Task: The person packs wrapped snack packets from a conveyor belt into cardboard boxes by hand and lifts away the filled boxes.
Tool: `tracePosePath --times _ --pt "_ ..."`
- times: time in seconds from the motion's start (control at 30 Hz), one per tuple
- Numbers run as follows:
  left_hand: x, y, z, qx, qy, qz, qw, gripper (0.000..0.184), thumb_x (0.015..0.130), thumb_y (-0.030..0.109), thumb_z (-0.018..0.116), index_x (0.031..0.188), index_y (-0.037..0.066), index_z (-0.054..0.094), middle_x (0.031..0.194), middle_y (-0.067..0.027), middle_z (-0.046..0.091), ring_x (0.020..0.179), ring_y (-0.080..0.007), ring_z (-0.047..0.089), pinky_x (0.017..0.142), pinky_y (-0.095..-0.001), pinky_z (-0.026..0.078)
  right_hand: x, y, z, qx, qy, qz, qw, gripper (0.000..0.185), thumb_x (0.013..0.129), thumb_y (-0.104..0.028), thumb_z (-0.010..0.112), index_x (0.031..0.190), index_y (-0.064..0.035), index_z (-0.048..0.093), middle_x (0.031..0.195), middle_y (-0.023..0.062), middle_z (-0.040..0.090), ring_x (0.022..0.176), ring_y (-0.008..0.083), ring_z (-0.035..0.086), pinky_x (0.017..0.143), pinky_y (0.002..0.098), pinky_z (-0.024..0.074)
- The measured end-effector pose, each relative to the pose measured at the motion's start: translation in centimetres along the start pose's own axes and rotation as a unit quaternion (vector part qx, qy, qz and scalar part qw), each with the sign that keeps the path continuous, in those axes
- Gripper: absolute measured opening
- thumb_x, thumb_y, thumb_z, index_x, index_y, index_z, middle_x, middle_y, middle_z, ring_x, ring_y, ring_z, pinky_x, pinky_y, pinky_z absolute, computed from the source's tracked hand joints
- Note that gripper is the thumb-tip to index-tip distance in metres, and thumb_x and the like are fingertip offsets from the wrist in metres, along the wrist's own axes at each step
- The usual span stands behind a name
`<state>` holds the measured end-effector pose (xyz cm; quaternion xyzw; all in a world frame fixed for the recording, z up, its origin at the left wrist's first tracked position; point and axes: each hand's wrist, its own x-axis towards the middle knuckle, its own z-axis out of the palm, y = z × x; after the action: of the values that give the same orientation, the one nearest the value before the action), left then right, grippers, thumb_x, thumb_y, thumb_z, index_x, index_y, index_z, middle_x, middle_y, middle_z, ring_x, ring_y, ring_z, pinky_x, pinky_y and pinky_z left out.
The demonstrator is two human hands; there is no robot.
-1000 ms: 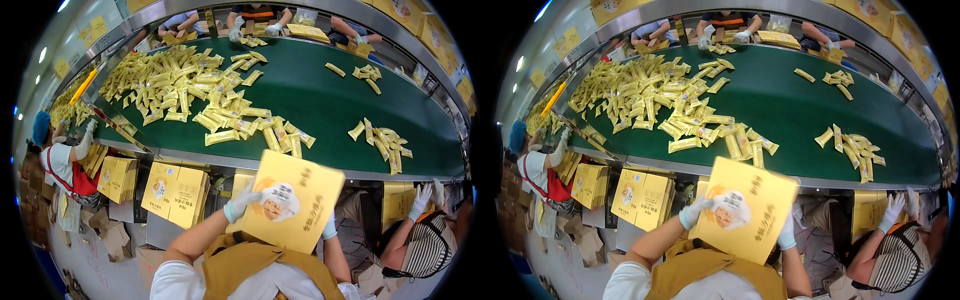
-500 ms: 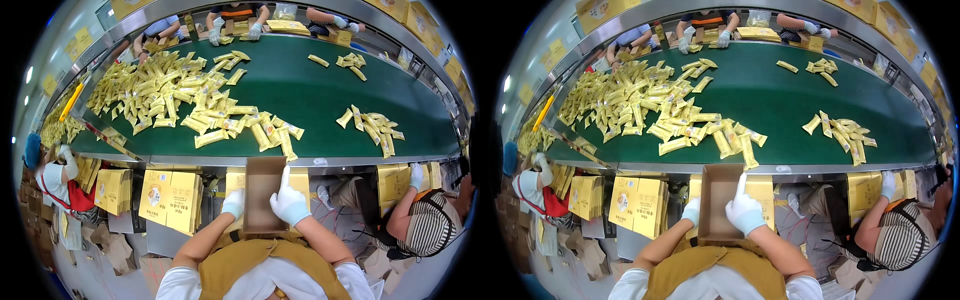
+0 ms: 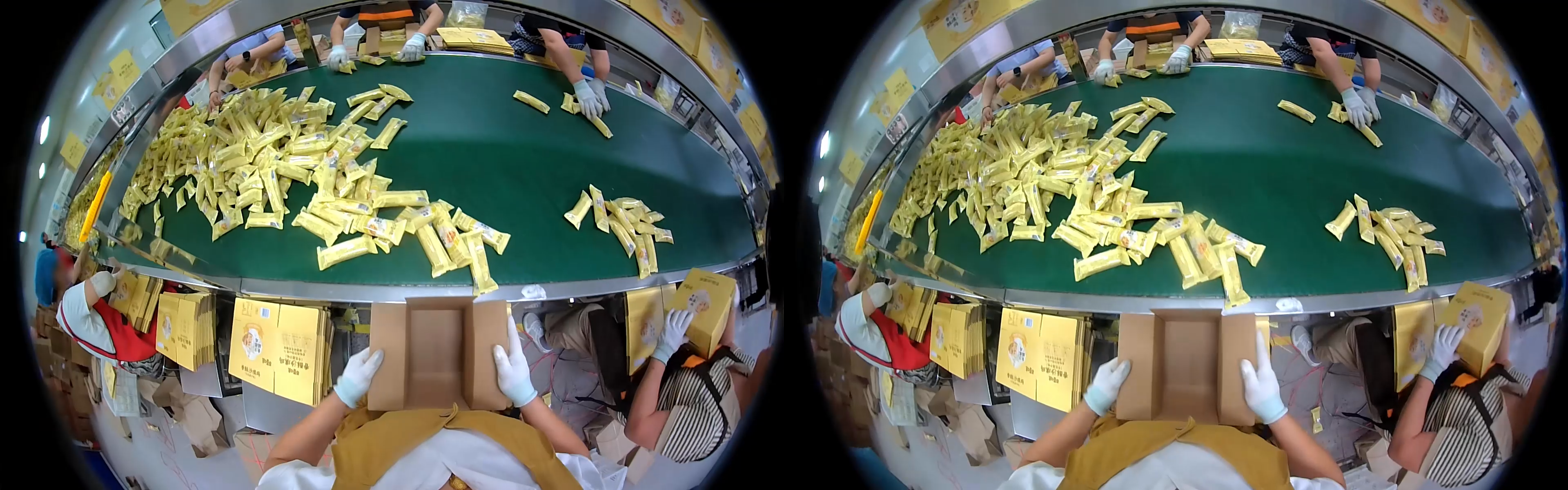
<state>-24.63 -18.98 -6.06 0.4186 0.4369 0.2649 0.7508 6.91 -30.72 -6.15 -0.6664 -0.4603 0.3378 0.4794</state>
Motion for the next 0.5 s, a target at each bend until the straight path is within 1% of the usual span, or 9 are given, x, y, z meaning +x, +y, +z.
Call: tracePosePath --times 0.03,0.13,0.17,0.2,0.27,0.33,0.4,0.47,0.5 --pt "0.5 -2.3 -0.8 0.032 -0.005 0.059 0.998 0.056 0.104 0.035 0.059 0.143 -0.004 0.048 0.134 -0.0076 0.061 0.119 -0.0153 0.057 0.103 -0.0317 0.046 -0.1 1.9 0.8 0.010 0.002 0.003 1.000 0.071 0.103 -0.023 0.049 0.160 -0.0001 0.013 0.126 0.0352 0.057 0.111 0.0438 0.061 0.095 0.0462 0.0489" --pt "3.3 -8.3 -0.3 0.329 0.092 0.157 0.927 0.061 0.103 0.028 0.056 0.152 -0.003 0.036 0.148 -0.0227 0.049 0.135 -0.0324 0.050 0.111 -0.0415 0.041 -0.2 5.4 3.1 -0.077 -0.047 0.064 0.994 0.061 0.105 -0.020 0.046 0.159 -0.0039 0.025 0.146 0.0339 0.044 0.135 0.0407 0.048 0.111 0.0445 0.0383" --pt "3.8 -7.8 1.3 0.383 0.103 0.244 0.885 0.062 0.100 0.020 0.054 0.154 -0.003 0.032 0.151 -0.0284 0.043 0.138 -0.0423 0.045 0.114 -0.0443 0.038 0.5 5.3 4.2 -0.106 -0.032 -0.007 0.994 0.052 0.102 -0.016 0.052 0.151 -0.0050 0.041 0.138 0.0334 0.051 0.128 0.0450 0.050 0.109 0.0481 0.0387" --pt "4.3 -6.8 2.4 0.432 0.126 0.276 0.849 0.061 0.095 0.015 0.058 0.150 -0.002 0.039 0.146 -0.0281 0.047 0.135 -0.0460 0.046 0.113 -0.0469 0.038 1.5 5.2 4.0 -0.176 0.001 -0.049 0.983 0.050 0.100 -0.015 0.055 0.148 -0.0043 0.045 0.135 0.0324 0.052 0.127 0.0456 0.050 0.108 0.0481 0.0396" --pt "6.4 -3.1 2.0 0.550 0.193 0.375 0.721 0.061 0.089 0.015 0.063 0.145 -0.001 0.046 0.143 -0.0264 0.050 0.134 -0.0469 0.046 0.113 -0.0522 0.036 5.2 2.2 2.7 -0.311 0.069 -0.131 0.939 0.047 0.096 -0.013 0.061 0.140 -0.0029 0.052 0.130 0.0305 0.055 0.123 0.0469 0.051 0.106 0.0481 0.0412" --pt "8.3 2.8 0.9 0.556 0.226 0.423 0.678 0.062 0.085 0.020 0.071 0.142 0.002 0.051 0.143 -0.0228 0.049 0.136 -0.0459 0.043 0.113 -0.0596 0.031 8.9 -2.1 1.5 -0.344 0.145 -0.153 0.915 0.053 0.089 -0.016 0.069 0.138 -0.0032 0.053 0.129 0.0273 0.054 0.123 0.0463 0.050 0.105 0.0495 0.0407" --pt "11.6 6.5 -0.7 0.588 0.251 0.425 0.641 0.074 0.080 0.031 0.079 0.145 0.011 0.051 0.150 -0.0198 0.044 0.140 -0.0449 0.038 0.114 -0.0649 0.024 12.8 -4.9 0.9 -0.342 0.102 -0.187 0.915 0.063 0.086 -0.025 0.075 0.141 -0.0064 0.052 0.139 0.0252 0.048 0.131 0.0445 0.045 0.108 0.0508 0.0380" --pt "14.5 10.6 -0.4 0.632 0.267 0.354 0.636 0.086 0.072 0.047 0.083 0.148 0.025 0.050 0.154 -0.0176 0.040 0.143 -0.0425 0.034 0.113 -0.0703 0.020 16.4 -5.4 1.9 -0.334 0.010 -0.148 0.931 0.082 0.076 -0.038 0.083 0.147 -0.0143 0.049 0.149 0.0252 0.040 0.139 0.0490 0.035 0.113 0.0534 0.0339" --pt "16.1 11.8 -0.1 0.649 0.256 0.296 0.652 0.088 0.071 0.054 0.082 0.149 0.031 0.048 0.156 -0.0166 0.038 0.144 -0.0412 0.034 0.113 -0.0724 0.018 17.8 -5.9 2.6 -0.373 -0.021 -0.122 0.919 0.087 0.075 -0.045 0.082 0.149 -0.0189 0.046 0.153 0.0243 0.037 0.142 0.0509 0.029 0.113 0.0577 0.0315"
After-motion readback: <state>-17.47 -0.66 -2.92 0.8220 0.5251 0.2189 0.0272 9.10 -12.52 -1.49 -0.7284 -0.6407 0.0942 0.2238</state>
